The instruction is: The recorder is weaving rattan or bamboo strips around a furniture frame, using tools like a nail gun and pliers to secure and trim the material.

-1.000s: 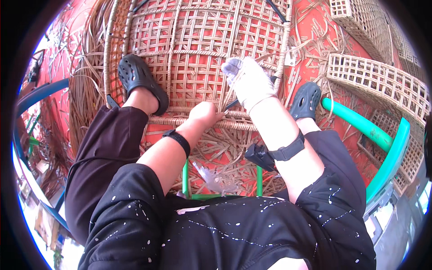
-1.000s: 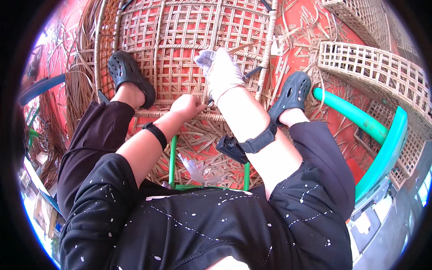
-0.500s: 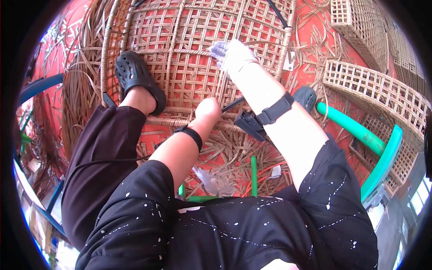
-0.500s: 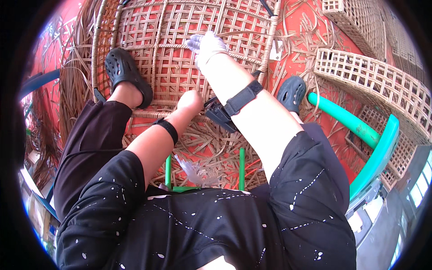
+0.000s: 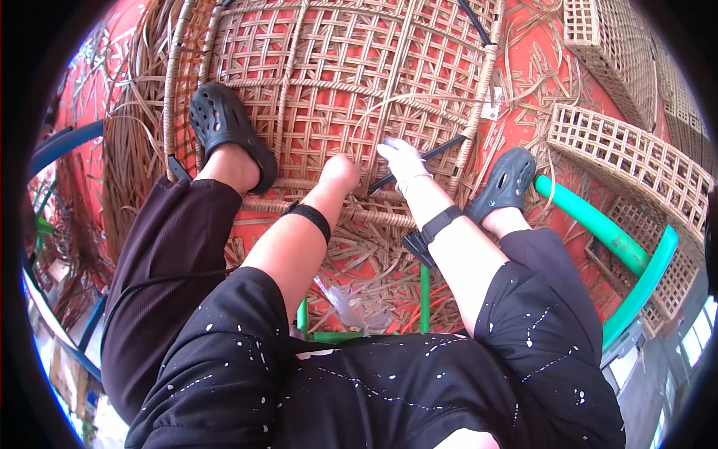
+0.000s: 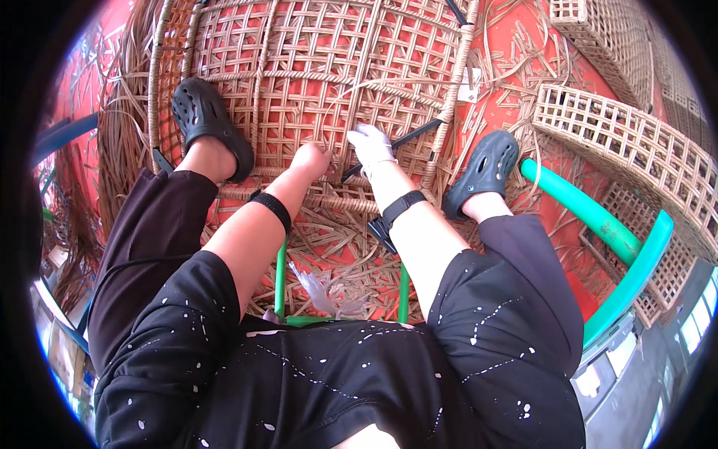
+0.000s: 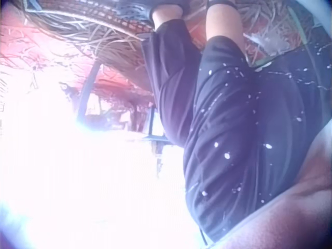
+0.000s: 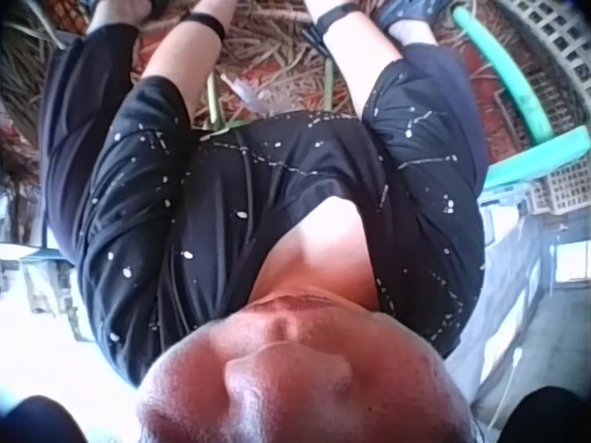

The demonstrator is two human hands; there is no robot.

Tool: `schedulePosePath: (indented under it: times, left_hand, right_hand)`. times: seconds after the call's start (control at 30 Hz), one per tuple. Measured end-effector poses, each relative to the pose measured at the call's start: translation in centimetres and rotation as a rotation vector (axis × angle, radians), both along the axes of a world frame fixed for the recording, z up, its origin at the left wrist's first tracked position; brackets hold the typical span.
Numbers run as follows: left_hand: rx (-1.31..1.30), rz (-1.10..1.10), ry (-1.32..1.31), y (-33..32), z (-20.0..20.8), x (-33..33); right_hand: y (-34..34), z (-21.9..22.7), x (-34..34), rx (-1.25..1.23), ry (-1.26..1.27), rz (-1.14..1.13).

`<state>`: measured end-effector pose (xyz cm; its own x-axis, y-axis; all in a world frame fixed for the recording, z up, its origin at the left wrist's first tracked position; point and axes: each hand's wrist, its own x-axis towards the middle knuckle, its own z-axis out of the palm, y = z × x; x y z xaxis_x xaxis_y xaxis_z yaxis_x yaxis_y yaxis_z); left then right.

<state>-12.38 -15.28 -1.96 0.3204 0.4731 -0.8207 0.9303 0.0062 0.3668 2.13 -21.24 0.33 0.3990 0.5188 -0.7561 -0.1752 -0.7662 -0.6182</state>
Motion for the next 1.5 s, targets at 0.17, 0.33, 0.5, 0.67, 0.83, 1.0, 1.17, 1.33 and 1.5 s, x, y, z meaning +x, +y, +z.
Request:
schedulePosePath:
  times: [0.17,0.33,0.5,0.67,0.83,1.0,1.17,1.33,1.5]
  left_hand:
    - [-0.155,0.089,0.0,0.7,0.8,-0.2]
    - [-0.118,0.08,0.05,0.5,0.5,-1.0]
    - [-0.123,0.161,-0.008,0.3,-0.3,-1.3]
    - [-0.134,0.207,-0.016,0.2,-0.5,-1.7]
    - [-0.149,0.21,-0.015,0.1,0.0,-1.0]
    - [-0.093,0.148,-0.025,0.0,-0.4,-0.8]
    - [0.029,0.115,-0.05,-0.5,-1.8,-1.3]
    - [0.006,0.03,-0.005,0.1,-1.2,-0.3]
    - [0.005,-0.073,-0.016,0.4,-0.8,-0.3]
  right_hand:
    - [1.2,-0.4,-0.1,-0.167,-0.147,0.189]
    - [2.3,2.3,-3.6,-0.289,-0.33,-0.012]
    - [1.0,2.1,-4.8,-0.156,-0.36,-0.121]
    - [1.3,1.5,-4.2,-0.236,-0.296,0.06]
    - [1.1,0.6,-3.5,-0.216,0.017,-0.156]
    - [1.9,0.7,-1.3,-0.303,-0.065,0.38]
    - [1.4,0.4,-3.1,-0.33,-0.167,0.205]
    - [0.7,-0.8,-3.3,-0.105,0.234,-0.237]
    - [1.4,0.6,-1.7,-0.107,0.605,-0.232]
